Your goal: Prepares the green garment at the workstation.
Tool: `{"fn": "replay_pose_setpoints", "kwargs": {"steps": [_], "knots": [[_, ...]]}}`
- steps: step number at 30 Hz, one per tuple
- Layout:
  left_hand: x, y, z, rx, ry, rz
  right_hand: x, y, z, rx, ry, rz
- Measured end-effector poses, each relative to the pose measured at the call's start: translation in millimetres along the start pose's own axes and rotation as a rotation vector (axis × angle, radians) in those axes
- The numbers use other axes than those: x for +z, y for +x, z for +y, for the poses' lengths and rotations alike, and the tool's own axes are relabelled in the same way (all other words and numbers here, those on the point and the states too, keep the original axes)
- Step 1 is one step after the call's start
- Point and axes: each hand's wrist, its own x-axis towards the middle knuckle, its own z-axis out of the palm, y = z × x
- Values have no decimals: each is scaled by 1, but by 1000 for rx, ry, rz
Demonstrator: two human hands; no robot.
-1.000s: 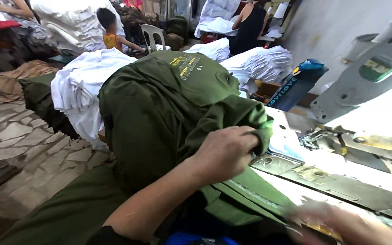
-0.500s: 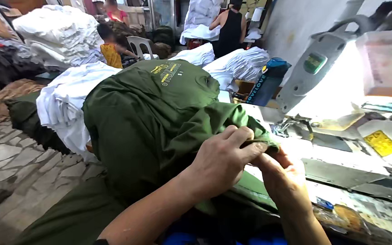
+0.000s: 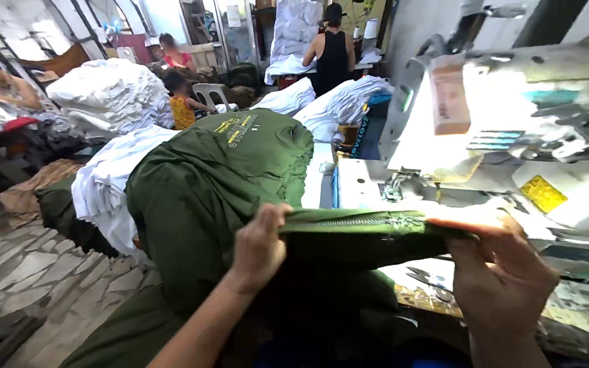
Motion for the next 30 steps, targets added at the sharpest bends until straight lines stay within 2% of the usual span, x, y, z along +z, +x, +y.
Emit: {"fn": "replay_pose_setpoints", "kwargs": {"steps": [2,4,6,9,12,15,16,17,19,21,23,24,26,28,30], "knots": [[-32,18,-19,-1,155,-8,-13,-5,1,-121,-209,15],[-79,45,-34,47,277,13,-20,-9,-3,-168,-330,-4],[-117,62,-53,76,265,75,-24,-18,-7,-133,-377,-45],[-133,51,-86,-31,185,107,-24,-46,5,-63,-434,-119],[-120,17,-106,-166,304,-97,-17,-94,35,-9,-467,-280],[-108,-19,-119,-434,247,-436,-28,-124,45,95,-457,-565],[-113,-28,-121,-486,215,-493,-37,-124,43,137,-410,-619],[-122,-33,-119,-469,188,-501,-46,-119,39,174,-362,-633],[-136,-35,-98,-344,98,-410,-62,-104,32,208,-333,-560],[-135,-32,-48,-316,-290,-371,-71,-94,33,206,-425,-471],[-112,-46,-3,-345,-676,-574,-73,-93,40,266,-593,-483],[-93,-58,14,-400,-810,-695,-73,-95,45,326,-659,-529],[-54,-86,38,-662,-1031,-762,-71,-103,57,407,-694,-568],[-29,-100,49,-985,-1163,-651,-68,-108,65,395,-680,-556],[-17,-103,56,-1156,-1239,-479,-70,-108,68,388,-632,-580]]}}
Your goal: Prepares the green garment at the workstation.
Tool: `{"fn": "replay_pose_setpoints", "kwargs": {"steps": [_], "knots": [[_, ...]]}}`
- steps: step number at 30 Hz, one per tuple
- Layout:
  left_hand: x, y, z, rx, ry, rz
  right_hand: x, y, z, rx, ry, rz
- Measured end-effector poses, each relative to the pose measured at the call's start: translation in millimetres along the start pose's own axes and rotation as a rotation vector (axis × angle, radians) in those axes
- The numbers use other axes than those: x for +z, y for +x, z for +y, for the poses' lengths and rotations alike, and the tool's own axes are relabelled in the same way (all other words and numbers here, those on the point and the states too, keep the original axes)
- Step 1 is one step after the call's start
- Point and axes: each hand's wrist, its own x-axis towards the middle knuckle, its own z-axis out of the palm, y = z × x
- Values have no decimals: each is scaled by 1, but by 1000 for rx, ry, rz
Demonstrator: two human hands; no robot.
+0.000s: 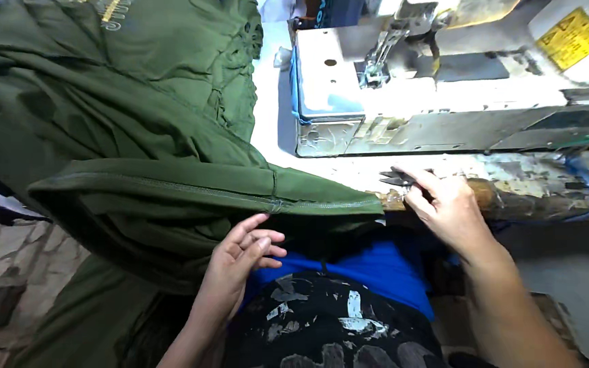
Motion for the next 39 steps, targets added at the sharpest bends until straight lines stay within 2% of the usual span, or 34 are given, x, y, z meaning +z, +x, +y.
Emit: {"fn": "replay_pose_setpoints", "kwargs": {"steps": [4,7,9,11,13,14,16,18,22,28,34,39], "knots": [[7,8,-2,107,-128,73,-8,4,8,-39,107,-62],[8,16,2,99,-91,38,-4,-1,16,-82,197,-1],[16,24,7,51,-51,35,-1,-4,18,-80,276,94],[27,34,13,-17,-40,57,1,-5,17,-29,440,291],[36,43,16,-67,-40,60,-8,-2,4,8,555,466],[39,45,16,-83,-45,60,-17,-1,-5,-25,564,486],[44,46,13,-103,-54,55,-33,-2,-27,-118,512,372],[46,47,10,-102,-54,55,-39,1,-47,-202,465,165],[44,46,10,-49,-36,42,-18,20,-67,-325,467,-39],[41,48,7,78,-49,18,-2,44,-87,-294,453,-264],[41,50,6,129,-40,-3,4,48,-96,-276,453,-307],[40,51,6,144,-73,-5,10,49,-103,-312,466,-275]]}}
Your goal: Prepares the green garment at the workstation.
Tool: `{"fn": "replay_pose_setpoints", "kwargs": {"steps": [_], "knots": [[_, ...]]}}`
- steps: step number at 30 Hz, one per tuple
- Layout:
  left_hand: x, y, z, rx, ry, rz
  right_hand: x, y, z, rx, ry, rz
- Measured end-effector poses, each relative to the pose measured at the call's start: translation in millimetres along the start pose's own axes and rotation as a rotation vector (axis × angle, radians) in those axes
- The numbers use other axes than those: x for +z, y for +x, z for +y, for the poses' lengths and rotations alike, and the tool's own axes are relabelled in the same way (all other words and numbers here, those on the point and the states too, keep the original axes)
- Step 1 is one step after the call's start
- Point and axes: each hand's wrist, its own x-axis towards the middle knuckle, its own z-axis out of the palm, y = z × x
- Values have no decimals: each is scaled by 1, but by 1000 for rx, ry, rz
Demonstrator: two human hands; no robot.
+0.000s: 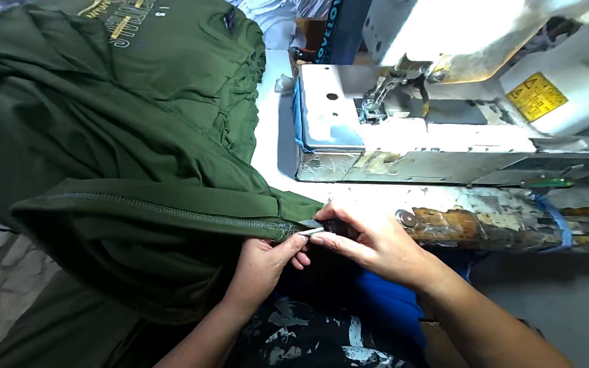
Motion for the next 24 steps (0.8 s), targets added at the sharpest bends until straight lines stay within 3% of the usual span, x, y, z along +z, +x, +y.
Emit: {"fn": "replay_pose_setpoints", "kwargs": {"steps": [7,14,24], "knots": [[0,-1,2,-10,-1,1,3,-1,3,-68,49,49],[0,-3,-1,16,62,-6,6,-1,-4,25,26,34],[-3,-5,-3,5,78,-45,12,0,-4,-81,57,77]]}}
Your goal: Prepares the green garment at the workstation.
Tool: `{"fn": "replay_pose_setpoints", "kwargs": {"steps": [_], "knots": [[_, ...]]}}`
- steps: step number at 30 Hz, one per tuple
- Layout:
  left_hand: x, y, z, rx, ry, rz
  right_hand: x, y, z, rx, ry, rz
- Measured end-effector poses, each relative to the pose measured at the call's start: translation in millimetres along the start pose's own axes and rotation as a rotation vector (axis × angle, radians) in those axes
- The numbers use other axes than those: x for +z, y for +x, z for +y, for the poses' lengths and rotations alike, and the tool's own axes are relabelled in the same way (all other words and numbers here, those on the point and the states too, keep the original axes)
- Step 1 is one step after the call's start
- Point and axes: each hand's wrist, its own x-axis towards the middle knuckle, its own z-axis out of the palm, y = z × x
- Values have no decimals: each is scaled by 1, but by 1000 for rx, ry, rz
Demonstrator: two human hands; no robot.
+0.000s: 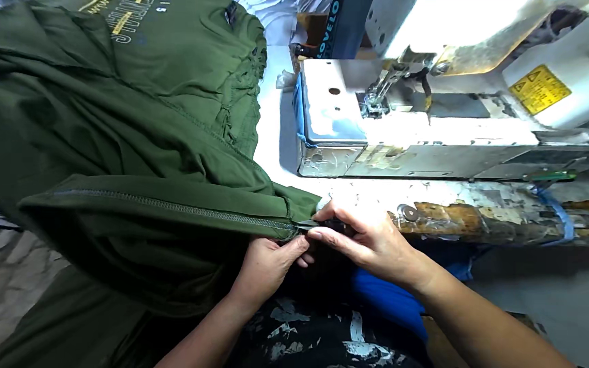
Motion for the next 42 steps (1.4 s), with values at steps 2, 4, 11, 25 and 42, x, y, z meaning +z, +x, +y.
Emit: {"fn": "replay_pose_setpoints", "kwargs": {"steps": [2,4,11,25,42], "knots": [[-5,-2,0,26,-15,4,-1,-2,1,-16,0,11],[-12,-4,2,66,-56,21,-2,-4,3,-26,-6,23],[-16,-7,8,132,-70,63,6,-1,-2,101,115,25],[-18,-7,9,124,-33,61,13,5,-5,9,145,15],[-20,-8,9,134,19,81,15,5,-14,126,147,7]]}}
